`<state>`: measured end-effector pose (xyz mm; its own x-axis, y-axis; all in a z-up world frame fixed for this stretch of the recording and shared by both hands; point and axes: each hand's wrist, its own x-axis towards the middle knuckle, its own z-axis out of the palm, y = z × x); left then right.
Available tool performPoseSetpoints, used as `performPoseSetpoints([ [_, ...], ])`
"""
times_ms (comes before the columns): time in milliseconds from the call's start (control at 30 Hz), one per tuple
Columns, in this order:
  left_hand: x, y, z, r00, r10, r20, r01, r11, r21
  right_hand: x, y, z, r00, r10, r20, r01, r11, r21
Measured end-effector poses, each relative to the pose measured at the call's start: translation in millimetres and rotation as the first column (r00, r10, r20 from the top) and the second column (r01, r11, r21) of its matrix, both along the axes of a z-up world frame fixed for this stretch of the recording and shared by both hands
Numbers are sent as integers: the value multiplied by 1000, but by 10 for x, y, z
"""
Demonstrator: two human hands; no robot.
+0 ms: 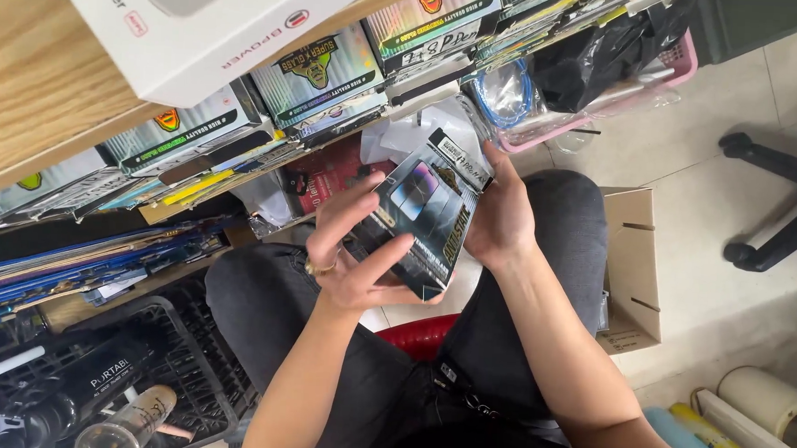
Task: The person sits on a red stool and handles small white packets and black product boxes. They open a white packet, remove a black box, and place it into a cardboard box on the floor. The person repeats this process with several items, organizing them into the box.
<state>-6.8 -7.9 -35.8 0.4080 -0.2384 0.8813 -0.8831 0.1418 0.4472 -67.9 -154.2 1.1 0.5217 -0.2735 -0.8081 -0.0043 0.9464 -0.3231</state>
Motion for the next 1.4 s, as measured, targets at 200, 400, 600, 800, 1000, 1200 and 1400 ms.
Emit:
performPoseSetpoints([
  [200, 97, 53, 125, 992, 83, 93, -73, 991, -110, -128, -76, -288, 972, 179, 153, -170, 983, -66],
  [400, 107, 138, 334, 971, 241, -10, -235, 938, -256, -117, -75, -353, 968, 229, 102, -230, 973, -6],
  [600, 218, 285, 404, 948, 315, -56, -307, 849, -430, -162, -146, -498, 969, 242, 48, -234, 963, -136],
  [800, 320, 827, 258, 969, 160, -185, -216, 918, -334, -321, -347, -550, 992, 86, 88, -46, 922, -385],
  [1000, 382, 972, 119, 958, -18, -286, 10, 1000, -29, -258, -275, -268, 989, -44, 144, 86, 950, -301],
  [1200, 186, 439, 177, 555, 107, -825, 391, 841, 373, -274, -301, -180, 979, -105, 175, 142, 967, -211],
  [1400, 88, 159, 116, 552, 575, -604, 719, 39, 694, -291, -299, -155, 987, -86, 137, 108, 981, -164],
])
